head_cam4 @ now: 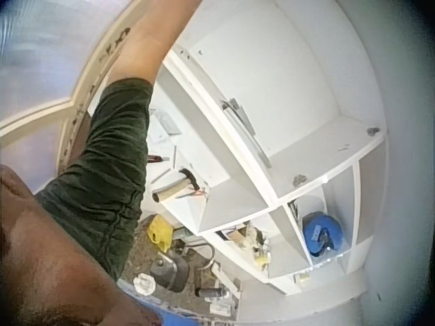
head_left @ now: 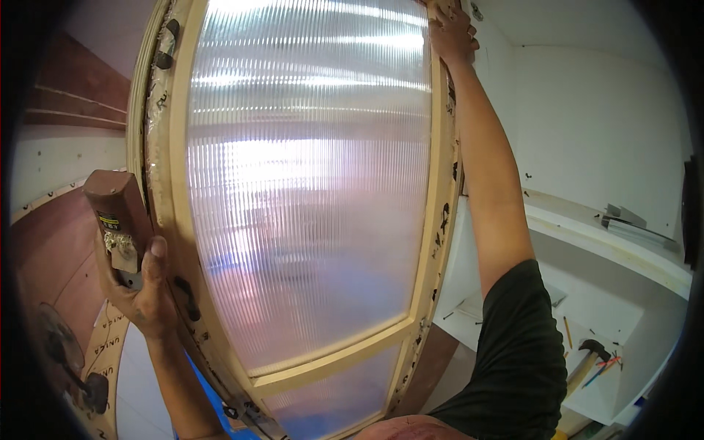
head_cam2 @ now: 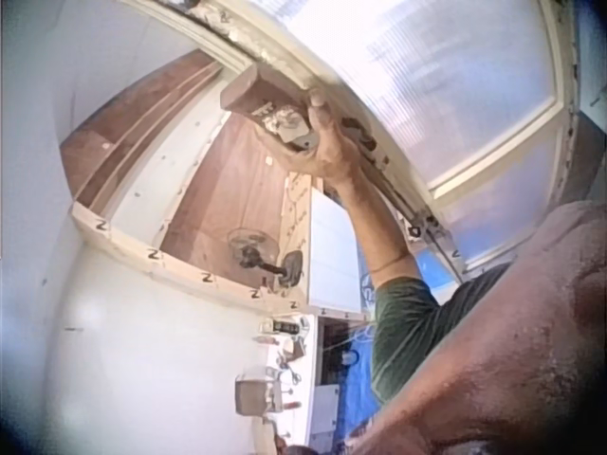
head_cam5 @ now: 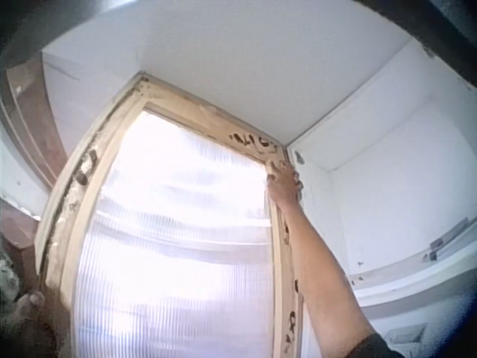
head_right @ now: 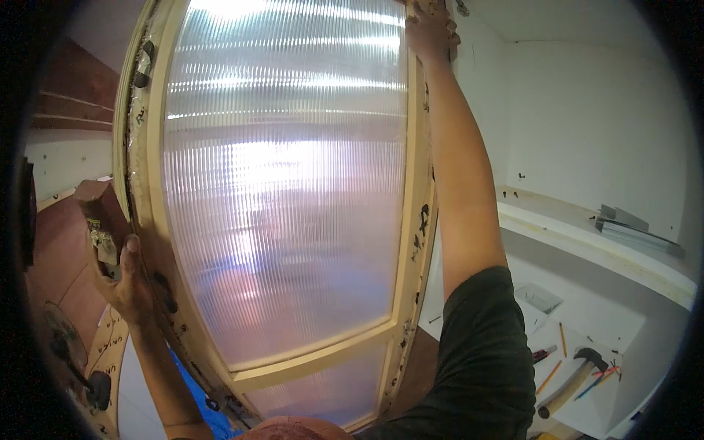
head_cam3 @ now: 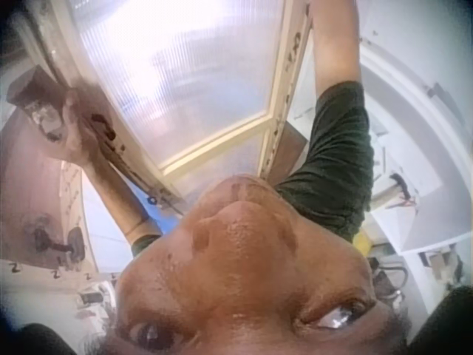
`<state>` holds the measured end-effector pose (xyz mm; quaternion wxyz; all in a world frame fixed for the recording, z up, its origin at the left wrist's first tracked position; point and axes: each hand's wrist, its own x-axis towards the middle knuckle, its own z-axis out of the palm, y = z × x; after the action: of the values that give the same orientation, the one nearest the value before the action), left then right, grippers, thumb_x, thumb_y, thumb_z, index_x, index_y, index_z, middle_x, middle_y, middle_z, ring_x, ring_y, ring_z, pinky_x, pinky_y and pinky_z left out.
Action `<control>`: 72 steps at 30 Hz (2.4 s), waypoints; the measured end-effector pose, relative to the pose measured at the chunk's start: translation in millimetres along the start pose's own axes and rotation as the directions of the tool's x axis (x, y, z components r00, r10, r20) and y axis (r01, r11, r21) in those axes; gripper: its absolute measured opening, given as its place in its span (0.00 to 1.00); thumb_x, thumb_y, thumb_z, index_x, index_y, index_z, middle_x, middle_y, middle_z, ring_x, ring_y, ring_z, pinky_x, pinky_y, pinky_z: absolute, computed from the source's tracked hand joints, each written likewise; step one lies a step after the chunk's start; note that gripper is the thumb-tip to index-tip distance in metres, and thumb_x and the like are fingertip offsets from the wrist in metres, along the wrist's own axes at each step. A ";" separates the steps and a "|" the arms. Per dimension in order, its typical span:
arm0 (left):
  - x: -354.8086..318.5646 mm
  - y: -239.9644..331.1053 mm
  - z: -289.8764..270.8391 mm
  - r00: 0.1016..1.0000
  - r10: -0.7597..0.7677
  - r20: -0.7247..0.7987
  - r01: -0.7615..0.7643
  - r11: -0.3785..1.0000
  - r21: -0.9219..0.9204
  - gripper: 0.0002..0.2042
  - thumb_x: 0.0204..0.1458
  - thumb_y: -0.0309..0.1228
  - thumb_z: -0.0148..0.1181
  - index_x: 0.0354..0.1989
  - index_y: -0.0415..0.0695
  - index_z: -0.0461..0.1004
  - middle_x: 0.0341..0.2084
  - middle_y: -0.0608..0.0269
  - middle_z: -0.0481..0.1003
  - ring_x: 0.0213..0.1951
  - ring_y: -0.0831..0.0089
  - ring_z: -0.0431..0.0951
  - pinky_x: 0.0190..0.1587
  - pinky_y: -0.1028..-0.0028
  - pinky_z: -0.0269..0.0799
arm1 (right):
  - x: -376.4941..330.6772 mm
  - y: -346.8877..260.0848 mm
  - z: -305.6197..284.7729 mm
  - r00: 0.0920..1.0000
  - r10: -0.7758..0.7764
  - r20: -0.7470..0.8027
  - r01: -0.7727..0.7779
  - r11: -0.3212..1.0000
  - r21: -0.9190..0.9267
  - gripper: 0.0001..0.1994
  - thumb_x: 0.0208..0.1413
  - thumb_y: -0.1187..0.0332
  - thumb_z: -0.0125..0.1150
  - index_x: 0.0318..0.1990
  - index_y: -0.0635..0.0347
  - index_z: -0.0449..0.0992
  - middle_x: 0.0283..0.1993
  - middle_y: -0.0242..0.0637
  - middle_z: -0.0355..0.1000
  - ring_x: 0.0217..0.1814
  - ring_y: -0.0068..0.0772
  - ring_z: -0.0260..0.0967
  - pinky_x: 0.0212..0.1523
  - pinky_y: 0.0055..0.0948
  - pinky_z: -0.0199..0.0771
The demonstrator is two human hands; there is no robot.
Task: The person sands the wooden frame of a translucent panel by hand using a piece of sandpaper.
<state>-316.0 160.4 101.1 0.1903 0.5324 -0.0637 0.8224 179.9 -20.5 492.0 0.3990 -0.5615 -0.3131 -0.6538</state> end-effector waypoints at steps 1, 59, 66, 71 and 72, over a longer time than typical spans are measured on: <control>0.1 -0.3 -5.2 1.000 0.000 0.001 0.000 1.000 0.018 0.28 0.56 0.32 0.71 0.62 0.34 0.68 0.41 0.67 0.71 0.37 0.81 0.70 0.41 0.80 0.68 | -19.7 -34.4 -24.0 0.996 0.040 0.074 -0.040 0.999 0.003 0.27 0.63 0.57 0.55 0.71 0.42 0.70 0.80 0.43 0.47 0.80 0.53 0.45 0.75 0.60 0.43; 32.7 13.9 11.7 0.971 -0.234 -0.049 0.204 0.918 -0.340 0.09 0.66 0.34 0.59 0.50 0.46 0.71 0.33 0.71 0.72 0.35 0.81 0.72 0.38 0.76 0.70 | -196.3 9.2 -65.9 0.986 -0.156 -0.061 0.165 0.962 0.217 0.19 0.67 0.59 0.55 0.63 0.49 0.77 0.70 0.28 0.71 0.79 0.40 0.55 0.75 0.58 0.38; 38.1 -1.5 -21.7 0.966 -0.213 0.149 0.253 0.904 -0.344 0.15 0.65 0.41 0.58 0.54 0.45 0.72 0.38 0.68 0.76 0.42 0.78 0.76 0.42 0.71 0.73 | -78.6 -5.4 -30.8 0.981 -0.191 -0.023 0.188 0.978 -0.088 0.28 0.72 0.49 0.41 0.74 0.49 0.62 0.78 0.31 0.59 0.81 0.41 0.50 0.77 0.56 0.42; 27.5 7.1 -13.9 0.966 -0.203 0.161 0.251 0.888 -0.386 0.22 0.66 0.38 0.56 0.64 0.43 0.66 0.46 0.66 0.76 0.46 0.75 0.77 0.50 0.69 0.75 | -42.0 -20.0 -55.0 0.967 -0.127 0.220 0.136 0.990 -0.026 0.32 0.73 0.54 0.40 0.78 0.59 0.49 0.82 0.40 0.48 0.85 0.44 0.40 0.80 0.59 0.35; 29.8 2.4 -19.1 0.955 -0.177 0.239 0.268 0.860 -0.435 0.27 0.66 0.38 0.56 0.70 0.43 0.61 0.52 0.65 0.75 0.50 0.74 0.78 0.55 0.68 0.74 | -35.7 -16.3 -53.0 0.969 -0.145 0.198 0.161 0.984 -0.070 0.32 0.73 0.53 0.40 0.78 0.59 0.49 0.83 0.39 0.47 0.85 0.43 0.40 0.80 0.58 0.36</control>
<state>-343.9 171.4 120.0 0.3987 0.5515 -0.2135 0.7009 141.8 -51.9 448.3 0.2909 -0.6128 -0.3642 -0.6382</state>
